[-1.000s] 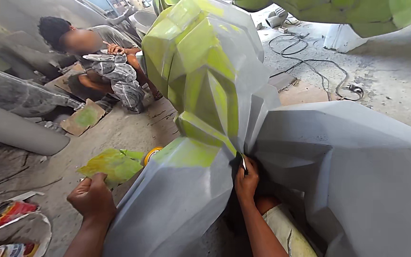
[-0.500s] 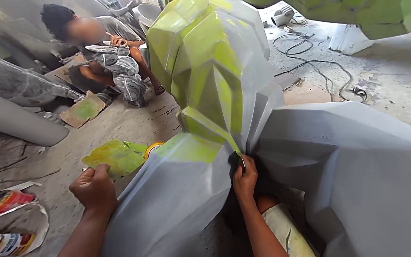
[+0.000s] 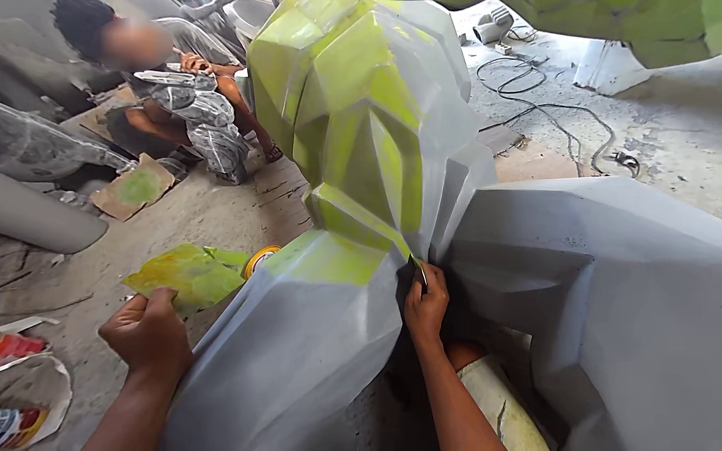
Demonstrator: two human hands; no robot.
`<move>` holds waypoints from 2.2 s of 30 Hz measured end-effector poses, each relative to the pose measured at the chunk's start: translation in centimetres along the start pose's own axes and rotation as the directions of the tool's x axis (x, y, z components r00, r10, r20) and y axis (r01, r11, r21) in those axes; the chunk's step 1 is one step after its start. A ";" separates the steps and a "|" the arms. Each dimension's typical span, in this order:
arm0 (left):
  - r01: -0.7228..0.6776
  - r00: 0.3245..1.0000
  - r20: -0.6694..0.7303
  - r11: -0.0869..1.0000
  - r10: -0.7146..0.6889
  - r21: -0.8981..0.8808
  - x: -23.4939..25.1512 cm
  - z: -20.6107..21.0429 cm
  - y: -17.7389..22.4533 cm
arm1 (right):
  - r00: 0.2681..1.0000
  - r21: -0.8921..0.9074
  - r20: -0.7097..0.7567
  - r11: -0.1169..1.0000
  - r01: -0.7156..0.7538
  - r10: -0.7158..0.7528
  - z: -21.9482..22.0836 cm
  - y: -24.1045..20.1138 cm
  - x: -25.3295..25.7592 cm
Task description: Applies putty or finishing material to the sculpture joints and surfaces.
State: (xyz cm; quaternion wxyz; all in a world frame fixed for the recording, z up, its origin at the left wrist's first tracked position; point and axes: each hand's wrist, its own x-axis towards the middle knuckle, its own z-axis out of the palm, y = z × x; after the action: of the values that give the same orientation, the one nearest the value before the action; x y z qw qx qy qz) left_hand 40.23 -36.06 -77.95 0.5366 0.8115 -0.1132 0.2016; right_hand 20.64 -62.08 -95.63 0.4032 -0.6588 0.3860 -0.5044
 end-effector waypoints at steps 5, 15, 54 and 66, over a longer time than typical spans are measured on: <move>-0.003 1.000 0.000 1.000 0.003 0.009 -0.2 0.0 0.1 | 0.997 0.054 0.063 0.998 0.039 -0.043 -0.7 0.1 -0.4; 0.033 0.999 -0.023 0.997 -0.031 0.070 -0.6 0.4 0.8 | 0.996 0.368 0.020 0.927 0.072 -0.085 -6.5 -8.7 9.4; -0.016 0.999 0.032 0.997 0.019 -0.080 0.5 -0.1 0.1 | -0.692 0.622 0.719 -0.387 0.681 -0.063 -4.2 -3.9 18.4; -0.011 0.999 0.034 0.998 0.013 -0.057 0.4 -0.2 0.2 | -0.678 0.623 0.730 -0.322 0.713 -0.087 -4.7 -4.8 19.2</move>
State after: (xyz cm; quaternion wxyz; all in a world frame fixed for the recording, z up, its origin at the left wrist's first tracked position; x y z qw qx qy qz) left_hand 40.48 -35.97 -77.50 0.5562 0.7987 -0.1329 0.1875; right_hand 20.21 -78.48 -83.64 -0.2724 -0.8492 -0.4520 0.0201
